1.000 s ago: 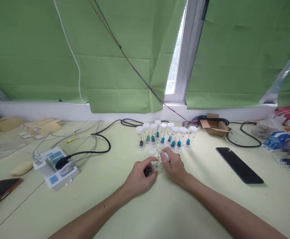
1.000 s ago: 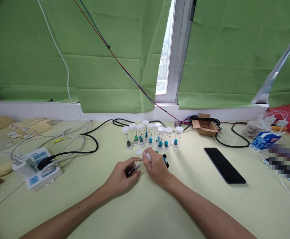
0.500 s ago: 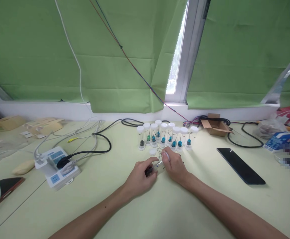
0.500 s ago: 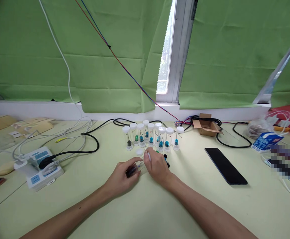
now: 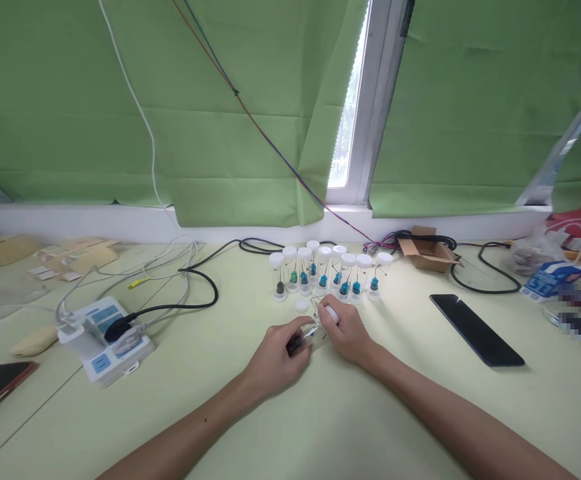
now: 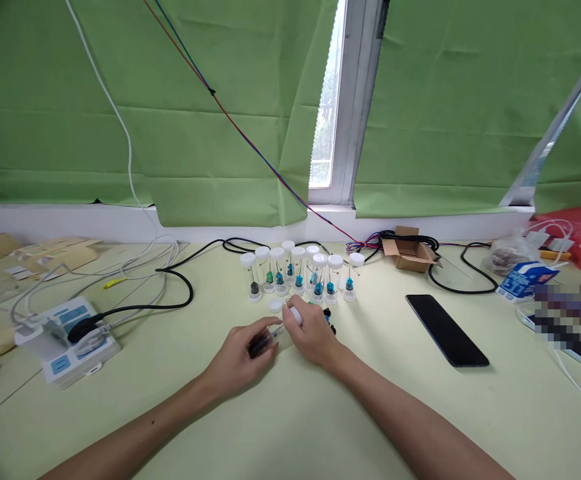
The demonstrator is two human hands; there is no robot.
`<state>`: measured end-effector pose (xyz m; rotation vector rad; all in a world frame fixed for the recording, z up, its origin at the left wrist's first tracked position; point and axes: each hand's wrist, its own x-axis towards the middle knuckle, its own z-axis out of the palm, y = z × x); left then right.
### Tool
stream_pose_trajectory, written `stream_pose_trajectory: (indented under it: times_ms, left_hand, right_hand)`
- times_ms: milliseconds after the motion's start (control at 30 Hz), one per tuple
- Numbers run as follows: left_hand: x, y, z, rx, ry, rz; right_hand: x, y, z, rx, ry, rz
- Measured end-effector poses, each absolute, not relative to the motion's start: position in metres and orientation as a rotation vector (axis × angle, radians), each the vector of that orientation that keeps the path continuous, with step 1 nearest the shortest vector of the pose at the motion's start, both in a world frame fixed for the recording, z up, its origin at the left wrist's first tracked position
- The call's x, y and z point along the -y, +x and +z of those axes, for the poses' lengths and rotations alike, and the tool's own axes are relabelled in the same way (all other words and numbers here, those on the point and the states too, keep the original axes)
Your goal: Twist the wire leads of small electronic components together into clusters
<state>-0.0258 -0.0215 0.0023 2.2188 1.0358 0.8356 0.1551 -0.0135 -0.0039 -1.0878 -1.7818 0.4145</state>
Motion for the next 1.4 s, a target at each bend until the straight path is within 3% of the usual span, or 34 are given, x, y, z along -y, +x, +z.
stream_pose_trajectory:
  times_ms: [433,1400]
  left_hand:
    - [0.027,-0.022,0.014,-1.005,2.179,0.819]
    - [0.026,-0.024,0.009,-0.966,2.181,0.851]
  right_hand:
    - [0.017,0.156,-0.002,1.706,-1.002,0.696]
    - [0.02,0.149,-0.003,1.602,-1.084,0.701]
